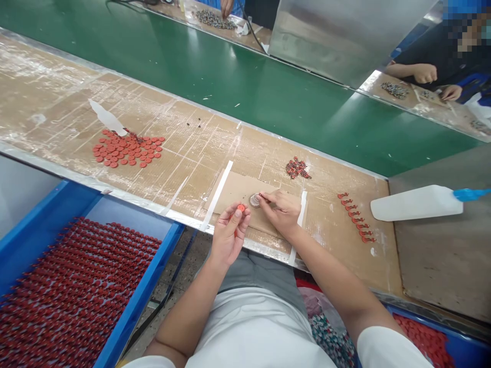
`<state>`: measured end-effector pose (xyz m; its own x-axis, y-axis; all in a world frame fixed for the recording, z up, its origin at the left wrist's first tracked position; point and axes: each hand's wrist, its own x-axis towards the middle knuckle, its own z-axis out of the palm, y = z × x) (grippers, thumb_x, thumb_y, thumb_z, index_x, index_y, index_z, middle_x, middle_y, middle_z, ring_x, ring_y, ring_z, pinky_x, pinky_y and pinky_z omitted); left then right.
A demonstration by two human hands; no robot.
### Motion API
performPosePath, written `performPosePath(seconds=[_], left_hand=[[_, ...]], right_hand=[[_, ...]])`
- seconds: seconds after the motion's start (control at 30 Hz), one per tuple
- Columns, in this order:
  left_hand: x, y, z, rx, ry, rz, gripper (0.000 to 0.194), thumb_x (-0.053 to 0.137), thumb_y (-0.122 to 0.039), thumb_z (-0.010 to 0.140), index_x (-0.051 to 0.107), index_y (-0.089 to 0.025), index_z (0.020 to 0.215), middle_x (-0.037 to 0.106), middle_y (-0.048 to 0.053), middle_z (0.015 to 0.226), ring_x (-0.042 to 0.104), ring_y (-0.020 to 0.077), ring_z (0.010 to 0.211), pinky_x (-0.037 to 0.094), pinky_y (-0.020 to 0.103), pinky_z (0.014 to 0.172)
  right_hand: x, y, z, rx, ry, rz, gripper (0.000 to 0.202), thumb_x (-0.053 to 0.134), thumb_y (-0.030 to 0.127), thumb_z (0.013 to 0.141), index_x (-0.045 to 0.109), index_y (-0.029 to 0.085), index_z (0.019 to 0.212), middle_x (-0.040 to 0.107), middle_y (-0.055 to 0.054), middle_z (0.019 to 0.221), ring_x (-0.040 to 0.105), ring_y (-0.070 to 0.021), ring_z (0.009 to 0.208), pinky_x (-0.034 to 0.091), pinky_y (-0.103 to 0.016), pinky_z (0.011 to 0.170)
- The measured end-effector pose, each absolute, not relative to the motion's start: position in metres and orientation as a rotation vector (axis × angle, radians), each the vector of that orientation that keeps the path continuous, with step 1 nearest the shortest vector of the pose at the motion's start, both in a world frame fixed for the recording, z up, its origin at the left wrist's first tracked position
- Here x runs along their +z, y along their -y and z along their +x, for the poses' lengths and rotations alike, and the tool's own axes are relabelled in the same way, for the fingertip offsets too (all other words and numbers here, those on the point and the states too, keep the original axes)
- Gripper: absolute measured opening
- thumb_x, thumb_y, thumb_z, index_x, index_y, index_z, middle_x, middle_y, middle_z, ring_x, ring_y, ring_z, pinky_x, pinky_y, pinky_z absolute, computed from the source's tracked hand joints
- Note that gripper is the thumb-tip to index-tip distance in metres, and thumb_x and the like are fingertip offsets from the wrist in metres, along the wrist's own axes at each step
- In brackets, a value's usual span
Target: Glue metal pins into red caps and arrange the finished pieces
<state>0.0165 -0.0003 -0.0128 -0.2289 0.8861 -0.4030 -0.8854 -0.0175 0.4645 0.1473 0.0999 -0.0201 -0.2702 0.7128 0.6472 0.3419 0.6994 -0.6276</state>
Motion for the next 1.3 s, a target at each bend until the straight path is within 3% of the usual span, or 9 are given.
performPosePath(seconds=[0.2, 0.43, 1.3], left_hand=[[-0.006, 0.001, 0.020, 1.593, -0.767, -0.020, 0.023, 0.073, -0.019, 0.074, 0.069, -0.017, 0.096, 0.073, 0.003, 0.096, 0.069, 0.0091, 0.085, 0.055, 0.019, 0.082], [0.001, 0.005, 0.035, 1.509, -0.764, 0.027, 0.018, 0.070, -0.022, 0.077, 0.070, -0.018, 0.094, 0.073, 0.003, 0.099, 0.069, 0.0093, 0.084, 0.055, 0.018, 0.078], [0.001, 0.006, 0.049, 1.510, -0.726, 0.005, 0.019, 0.074, -0.019, 0.073, 0.072, -0.017, 0.092, 0.074, 0.004, 0.095, 0.070, 0.0103, 0.085, 0.055, 0.017, 0.080]], right_hand=[[-0.008, -0.090, 0.150, 0.804, 1.451, -1.043, 0.022, 0.074, 0.029, 0.074, 0.073, 0.023, 0.096, 0.075, -0.004, 0.088, 0.069, -0.0169, 0.076, 0.057, -0.032, 0.071], [0.018, -0.055, 0.155, 1.024, 1.285, -1.066, 0.019, 0.077, 0.030, 0.071, 0.073, 0.021, 0.087, 0.075, -0.005, 0.088, 0.072, -0.0193, 0.079, 0.060, -0.035, 0.078], [0.008, -0.034, 0.157, 0.868, 1.456, -0.962, 0.020, 0.075, 0.017, 0.072, 0.075, 0.028, 0.088, 0.075, -0.001, 0.089, 0.071, -0.0191, 0.080, 0.061, -0.036, 0.080]])
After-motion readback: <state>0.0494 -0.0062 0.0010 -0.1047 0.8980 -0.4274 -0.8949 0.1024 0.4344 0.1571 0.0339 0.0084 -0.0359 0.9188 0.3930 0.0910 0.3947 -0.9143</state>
